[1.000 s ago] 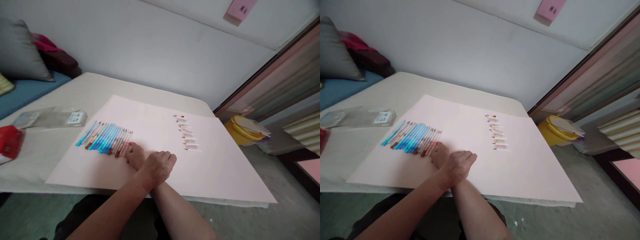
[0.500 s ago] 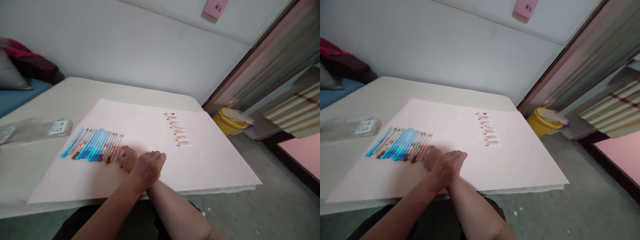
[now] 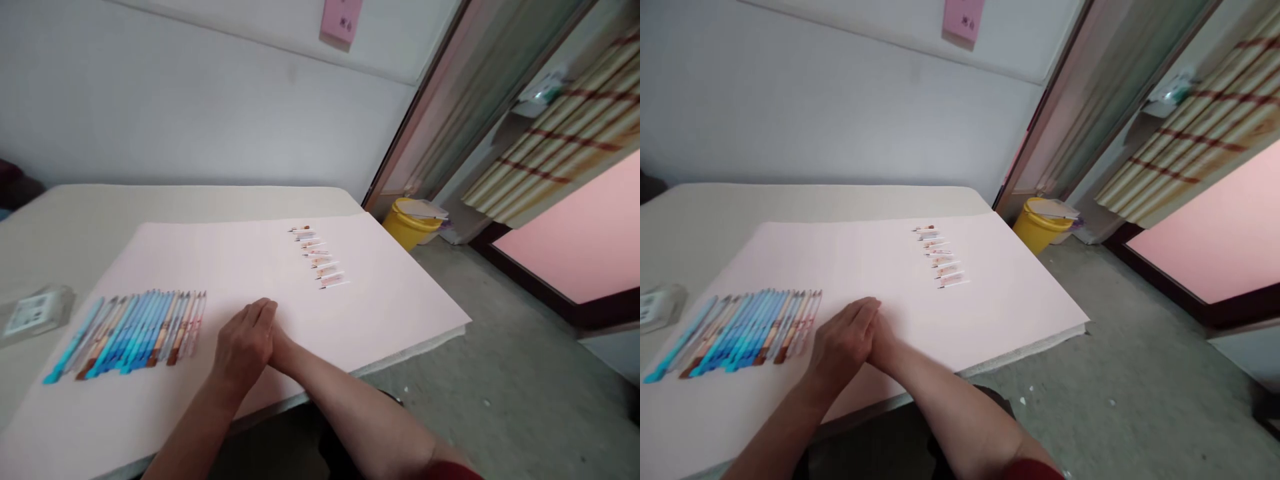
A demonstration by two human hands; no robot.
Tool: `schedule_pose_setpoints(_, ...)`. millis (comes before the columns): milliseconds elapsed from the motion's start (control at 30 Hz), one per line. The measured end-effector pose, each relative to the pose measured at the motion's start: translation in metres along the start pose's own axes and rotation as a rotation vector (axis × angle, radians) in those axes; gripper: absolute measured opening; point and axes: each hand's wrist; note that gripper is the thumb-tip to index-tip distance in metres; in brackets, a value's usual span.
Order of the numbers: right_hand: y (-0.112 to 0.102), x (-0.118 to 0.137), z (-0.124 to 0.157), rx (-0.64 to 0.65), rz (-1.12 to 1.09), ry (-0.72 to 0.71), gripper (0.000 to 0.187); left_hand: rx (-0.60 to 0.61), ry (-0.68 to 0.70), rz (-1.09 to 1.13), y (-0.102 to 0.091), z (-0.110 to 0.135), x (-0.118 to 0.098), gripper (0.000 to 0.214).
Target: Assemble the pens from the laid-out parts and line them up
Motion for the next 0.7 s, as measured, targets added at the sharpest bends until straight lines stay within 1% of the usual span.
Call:
schedule_pose_setpoints(67,-0.012,-0.016,-0.002,0.046,0.034,-0.023,0.013,-0.037,-0.007,-0.054,0.000,0.000,0.002,0.029)
schedule_pose_setpoints(133,-0.028,-0.037,-0.003,0.051,0.089,0.009,0.020,-0.032,-0.021,-0.068,0.000,-0.001,0.003,0.026)
schedule_pose_setpoints(167,-0.038,-0.048,-0.003,0.076,0.170,0.031,0.021,-0.021,-0.026,-0.071,0.000,-0.001,0.004,0.025)
schedule_pose_setpoints(200,-0.048,-0.061,-0.003,0.084,0.245,0.061,0.021,-0.011,-0.028,-0.076,0.000,-0.001,0.004,0.024)
schedule_pose_setpoints(267,-0.068,-0.088,-0.005,0.081,0.339,0.170,0.022,0.006,-0.023,-0.087,0.001,0.000,0.004,0.023)
schedule_pose_setpoints(333,-0.085,-0.116,-0.008,0.050,0.357,0.241,0.024,0.026,-0.014,-0.089,0.003,0.001,0.004,0.022)
schedule_pose_setpoints(400,-0.097,-0.143,-0.011,0.027,0.368,0.310,0.027,0.047,-0.002,-0.084,0.008,0.001,0.003,0.021)
schedule_pose_setpoints(467,-0.105,-0.166,-0.012,0.015,0.379,0.383,0.029,0.074,0.013,-0.081,0.012,0.002,0.002,0.020)
schedule_pose_setpoints(533,-0.109,-0.183,-0.011,0.018,0.382,0.433,0.031,0.102,0.031,-0.077,0.016,0.002,0.001,0.019)
schedule_pose_setpoints(600,-0.109,-0.194,-0.010,0.032,0.375,0.455,0.031,0.128,0.042,-0.072,0.019,0.004,0.001,0.020)
schedule_pose_setpoints(700,-0.107,-0.198,-0.009,0.041,0.356,0.452,0.032,0.159,0.043,-0.070,0.022,0.006,-0.001,0.020)
Point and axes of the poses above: each hand's wrist, its own z-axis away from the middle knuckle, its own y-axis out of the palm, x = y × z, and after that the axes turned 6 degrees about y, right-handed
